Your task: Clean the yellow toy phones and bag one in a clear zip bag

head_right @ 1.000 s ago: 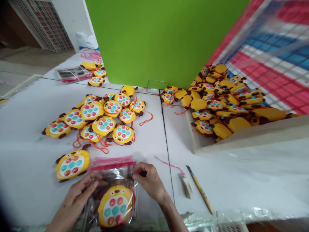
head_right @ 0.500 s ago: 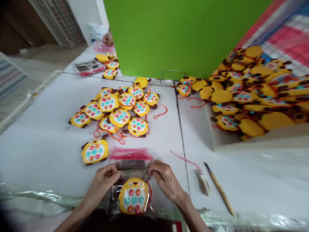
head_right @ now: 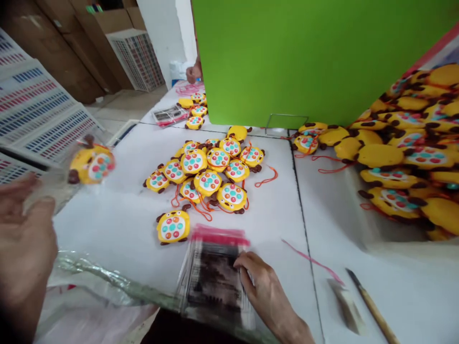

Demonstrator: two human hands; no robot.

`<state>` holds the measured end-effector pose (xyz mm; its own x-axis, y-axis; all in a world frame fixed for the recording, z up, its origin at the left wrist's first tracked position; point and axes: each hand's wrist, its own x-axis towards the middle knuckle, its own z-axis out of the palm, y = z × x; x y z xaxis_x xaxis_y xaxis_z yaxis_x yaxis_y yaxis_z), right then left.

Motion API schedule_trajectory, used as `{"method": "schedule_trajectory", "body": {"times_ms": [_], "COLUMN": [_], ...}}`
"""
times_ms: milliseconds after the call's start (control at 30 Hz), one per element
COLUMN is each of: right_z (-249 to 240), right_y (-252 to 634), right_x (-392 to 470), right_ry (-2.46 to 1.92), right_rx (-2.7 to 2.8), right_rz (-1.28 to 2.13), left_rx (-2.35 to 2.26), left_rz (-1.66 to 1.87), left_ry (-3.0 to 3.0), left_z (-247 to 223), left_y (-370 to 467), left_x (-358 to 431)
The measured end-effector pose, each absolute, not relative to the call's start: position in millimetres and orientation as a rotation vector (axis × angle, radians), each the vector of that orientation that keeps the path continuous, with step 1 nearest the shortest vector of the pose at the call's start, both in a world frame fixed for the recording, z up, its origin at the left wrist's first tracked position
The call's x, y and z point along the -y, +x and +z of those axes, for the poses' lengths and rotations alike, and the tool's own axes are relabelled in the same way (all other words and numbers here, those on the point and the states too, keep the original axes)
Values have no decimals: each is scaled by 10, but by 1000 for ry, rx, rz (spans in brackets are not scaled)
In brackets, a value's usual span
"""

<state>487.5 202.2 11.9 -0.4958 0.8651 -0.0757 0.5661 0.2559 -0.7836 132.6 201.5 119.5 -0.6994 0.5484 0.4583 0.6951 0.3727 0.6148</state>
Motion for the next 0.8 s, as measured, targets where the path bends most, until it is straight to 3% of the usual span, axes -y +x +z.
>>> {"method": "schedule_trajectory", "body": {"times_ms": [133,267,400,600,800], "right_z": [130,101,16,60,302], "right_y": [4696,4431,4105,4047,4392], "right_x": [-2051,-2190,-2366,-2380,-2345], "right_ry": [-1249,-1237,-1287,-1183,-1171], "right_rx": [2161,2124,2042,1854,1552], "right_rz": [1122,1177,1215,1369,1543], "left_rx": [2865,2956,3055,3124,3032], "left_rz": [-851,-813,-1237,-1928,-2283], "left_ry": [-1673,-1839,-1802,-1966,-2330], "left_z": [692,133,-23,125,290], "left_y": [1556,1834,1967,2246,2548], "left_x": [-2063,-2129,-2150,-1919,-1891]}}
